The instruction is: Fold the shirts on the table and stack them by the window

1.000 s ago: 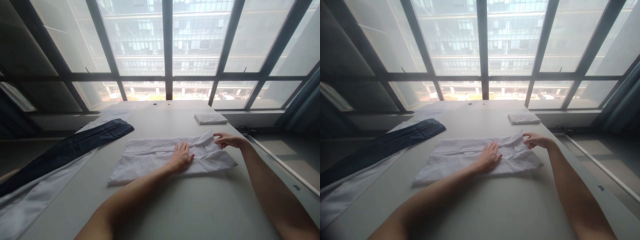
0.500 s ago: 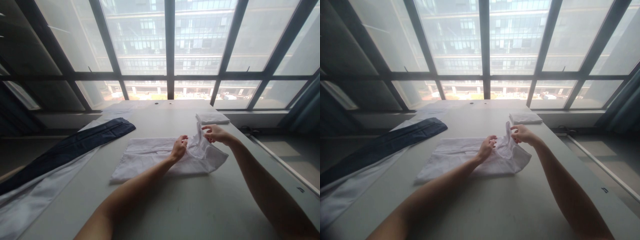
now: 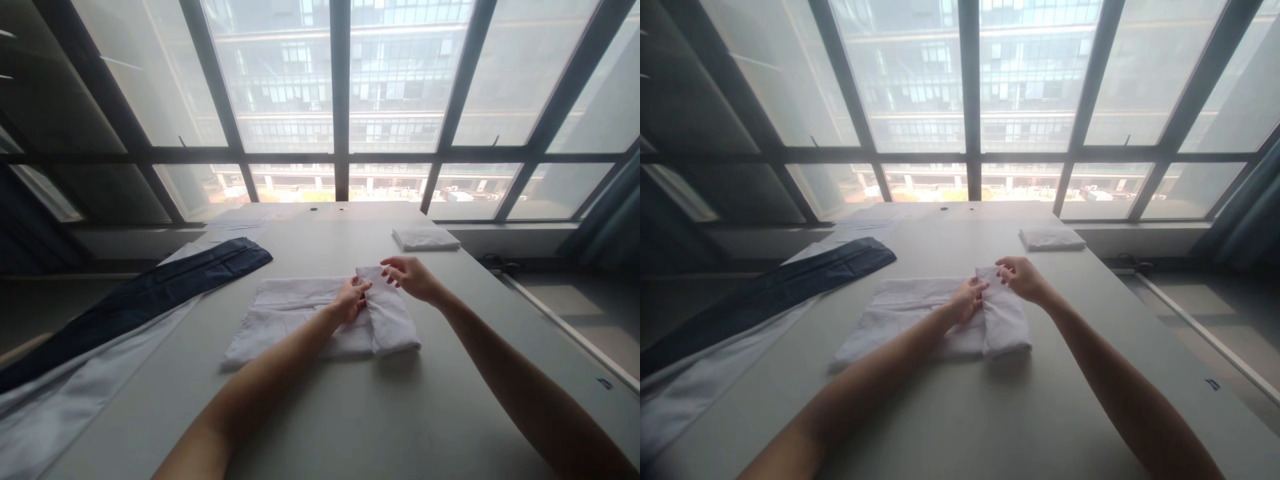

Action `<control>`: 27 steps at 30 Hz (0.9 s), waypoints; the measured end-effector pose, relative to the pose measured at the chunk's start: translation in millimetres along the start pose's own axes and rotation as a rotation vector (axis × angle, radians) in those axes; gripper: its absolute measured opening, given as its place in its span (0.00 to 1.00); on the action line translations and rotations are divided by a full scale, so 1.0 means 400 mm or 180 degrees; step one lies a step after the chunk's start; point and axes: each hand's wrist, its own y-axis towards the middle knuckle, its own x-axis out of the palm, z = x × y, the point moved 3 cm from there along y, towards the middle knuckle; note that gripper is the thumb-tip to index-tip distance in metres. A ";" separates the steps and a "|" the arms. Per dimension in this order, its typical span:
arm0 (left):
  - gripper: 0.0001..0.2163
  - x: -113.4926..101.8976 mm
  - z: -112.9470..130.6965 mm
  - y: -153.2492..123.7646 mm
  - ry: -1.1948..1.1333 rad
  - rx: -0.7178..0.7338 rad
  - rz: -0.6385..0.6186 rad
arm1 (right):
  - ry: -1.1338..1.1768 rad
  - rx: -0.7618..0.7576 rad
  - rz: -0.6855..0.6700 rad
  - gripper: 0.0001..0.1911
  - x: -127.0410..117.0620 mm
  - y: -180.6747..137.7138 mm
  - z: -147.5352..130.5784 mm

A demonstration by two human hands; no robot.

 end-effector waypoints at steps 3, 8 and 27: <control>0.38 0.010 -0.001 -0.012 -0.0010 0.0137 0.0208 | -0.0538 -0.0526 0.0131 0.12 -0.016 -0.053 -0.020; 0.48 0.025 0.006 -0.026 0.0210 0.0554 0.0075 | -0.1624 -0.1463 -0.0869 0.26 0.057 -0.207 -0.002; 0.27 -0.036 0.068 -0.002 0.2433 0.0684 0.0565 | -0.2289 -0.1072 -0.0443 0.31 0.282 -0.268 0.064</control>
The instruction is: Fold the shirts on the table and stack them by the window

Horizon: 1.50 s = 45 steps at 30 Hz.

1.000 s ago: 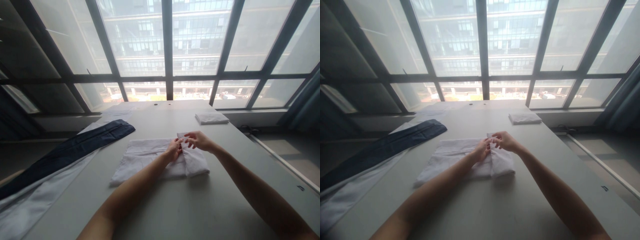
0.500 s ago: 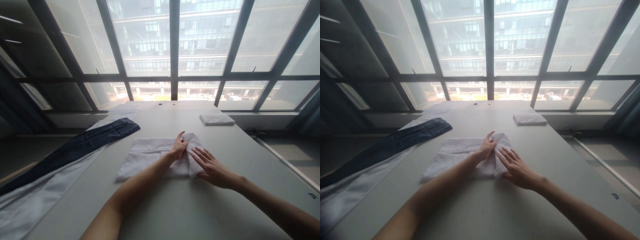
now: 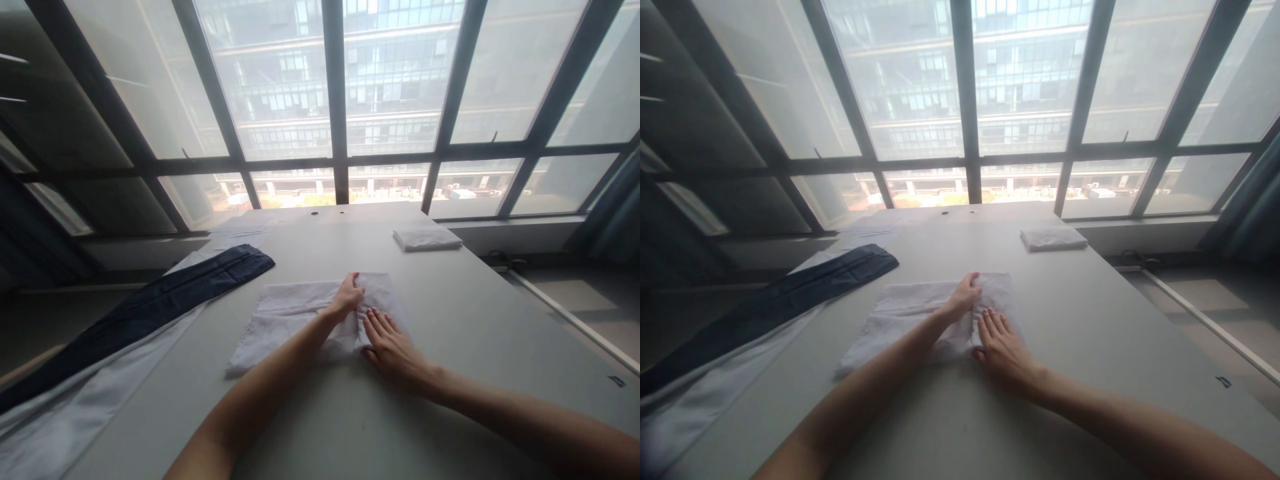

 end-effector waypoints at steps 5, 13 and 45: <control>0.28 0.019 0.043 -0.040 0.2056 0.1188 0.0390 | 0.0669 0.0419 0.0552 0.28 -0.098 0.055 0.101; 0.29 0.116 -0.008 -0.114 0.2706 0.1440 -0.0424 | 0.0408 0.1345 -0.0077 0.30 -0.020 0.232 0.285; 0.31 0.072 0.003 -0.006 0.2933 0.0980 -0.0460 | -0.0149 0.1458 -0.0447 0.34 0.009 -0.011 0.172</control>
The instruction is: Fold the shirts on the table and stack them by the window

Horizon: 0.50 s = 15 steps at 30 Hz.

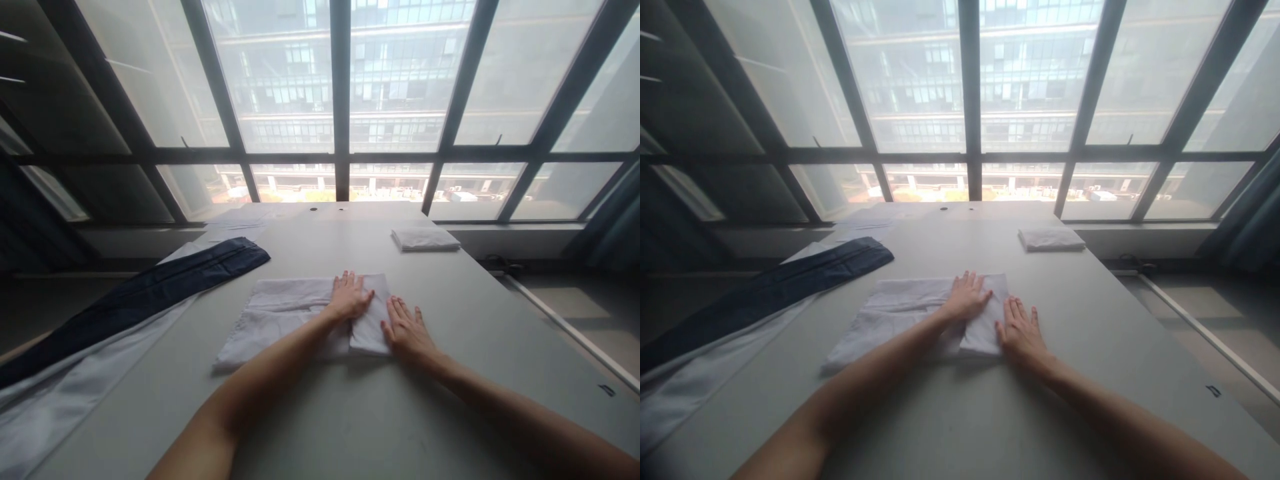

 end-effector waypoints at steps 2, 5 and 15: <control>0.33 0.008 -0.013 -0.002 0.0027 -0.0123 -0.0022 | 0.0067 -0.0019 -0.0071 0.34 0.003 0.002 0.004; 0.33 0.014 -0.016 -0.007 0.0059 -0.0143 -0.0024 | 0.0122 -0.0024 -0.0071 0.35 -0.009 0.006 0.002; 0.29 0.009 -0.013 -0.007 0.0020 -0.0157 -0.0053 | 0.0220 -0.1442 -0.0128 0.39 -0.032 -0.181 -0.164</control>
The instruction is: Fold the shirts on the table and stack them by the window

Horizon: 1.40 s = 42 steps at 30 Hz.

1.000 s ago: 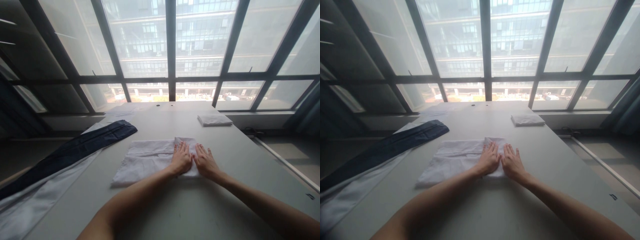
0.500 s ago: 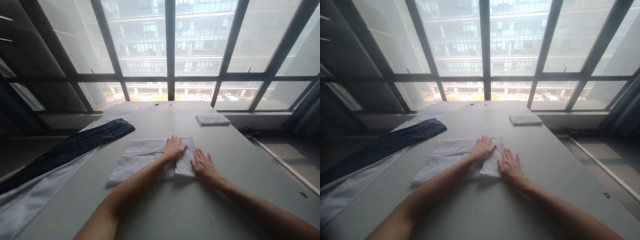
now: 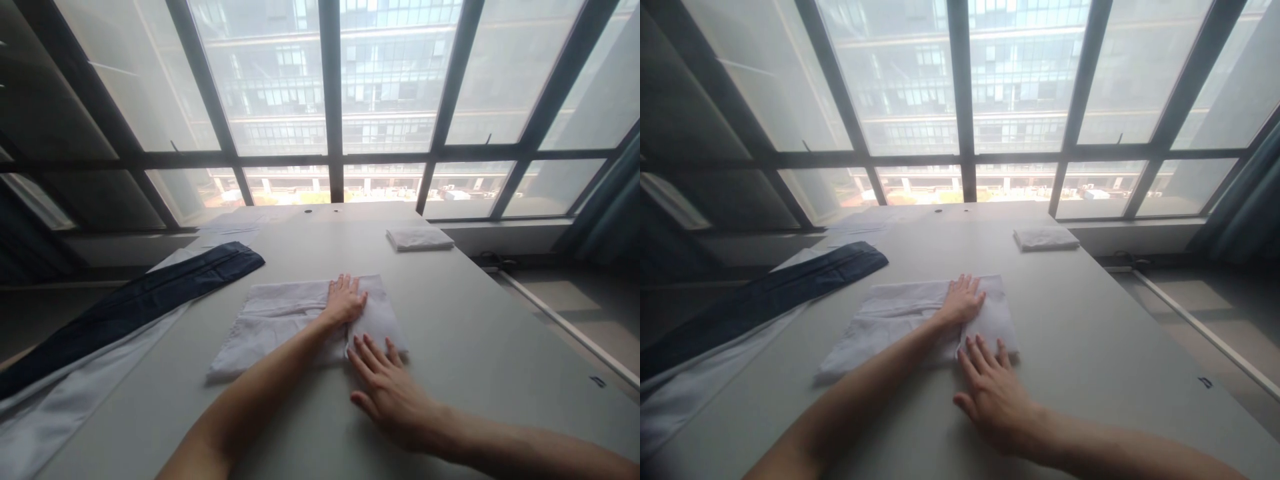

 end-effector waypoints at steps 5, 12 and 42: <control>0.30 0.000 0.002 0.000 0.0004 -0.0002 0.0011 | 0.0116 0.0019 -0.0130 0.41 0.015 -0.035 -0.036; 0.26 -0.011 0.014 -0.009 0.0222 0.0418 0.0425 | 0.0093 0.0498 0.0538 0.30 -0.065 0.062 0.078; 0.27 -0.020 -0.090 0.002 0.0656 -0.0156 -0.0036 | 0.0113 0.0927 0.0274 0.33 0.021 0.308 0.178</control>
